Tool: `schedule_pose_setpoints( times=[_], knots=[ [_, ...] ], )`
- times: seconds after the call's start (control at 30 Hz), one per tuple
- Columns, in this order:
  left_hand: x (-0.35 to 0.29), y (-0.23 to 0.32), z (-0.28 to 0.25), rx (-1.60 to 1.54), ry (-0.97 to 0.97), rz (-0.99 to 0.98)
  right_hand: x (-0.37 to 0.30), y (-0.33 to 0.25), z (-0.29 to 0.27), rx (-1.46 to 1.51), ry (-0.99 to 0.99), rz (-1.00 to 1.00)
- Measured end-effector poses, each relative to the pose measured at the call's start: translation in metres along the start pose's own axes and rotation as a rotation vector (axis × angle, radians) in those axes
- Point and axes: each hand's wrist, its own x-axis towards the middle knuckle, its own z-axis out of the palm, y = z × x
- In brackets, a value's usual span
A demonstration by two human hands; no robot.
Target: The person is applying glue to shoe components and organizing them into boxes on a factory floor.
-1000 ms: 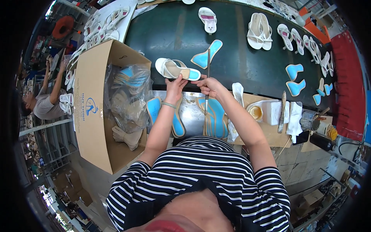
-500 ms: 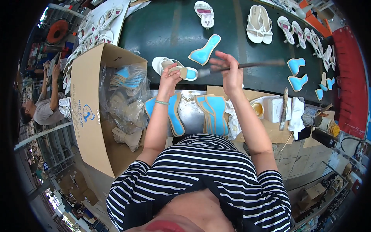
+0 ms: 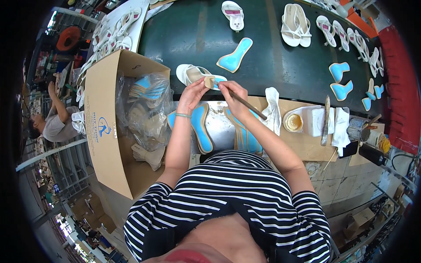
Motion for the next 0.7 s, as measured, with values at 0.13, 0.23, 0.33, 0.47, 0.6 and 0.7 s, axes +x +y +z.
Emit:
schedule_pose_setpoints(
  times=[0.13,0.23,0.33,0.47,0.6,0.7],
  knots=[
    [-0.003,-0.001,-0.007,-0.018,-0.039,-0.019,-0.009,-0.003,0.008,0.007,-0.052,0.019],
    [-0.007,0.006,0.001,-0.048,-0.108,-0.038,-0.007,-0.002,0.008,0.002,-0.041,0.008],
    [-0.01,0.006,0.0,-0.093,-0.136,-0.037,-0.008,-0.004,0.01,0.012,-0.064,-0.01],
    [-0.004,0.004,-0.005,-0.082,-0.087,-0.053,-0.005,-0.004,0.006,-0.027,-0.124,-0.037],
    [0.003,0.006,0.001,-0.058,-0.02,-0.039,0.0,-0.01,0.0,-0.079,-0.234,-0.065],
    [0.007,0.01,0.005,0.068,0.035,-0.012,0.004,-0.01,-0.002,-0.112,-0.283,-0.133]
  ],
)
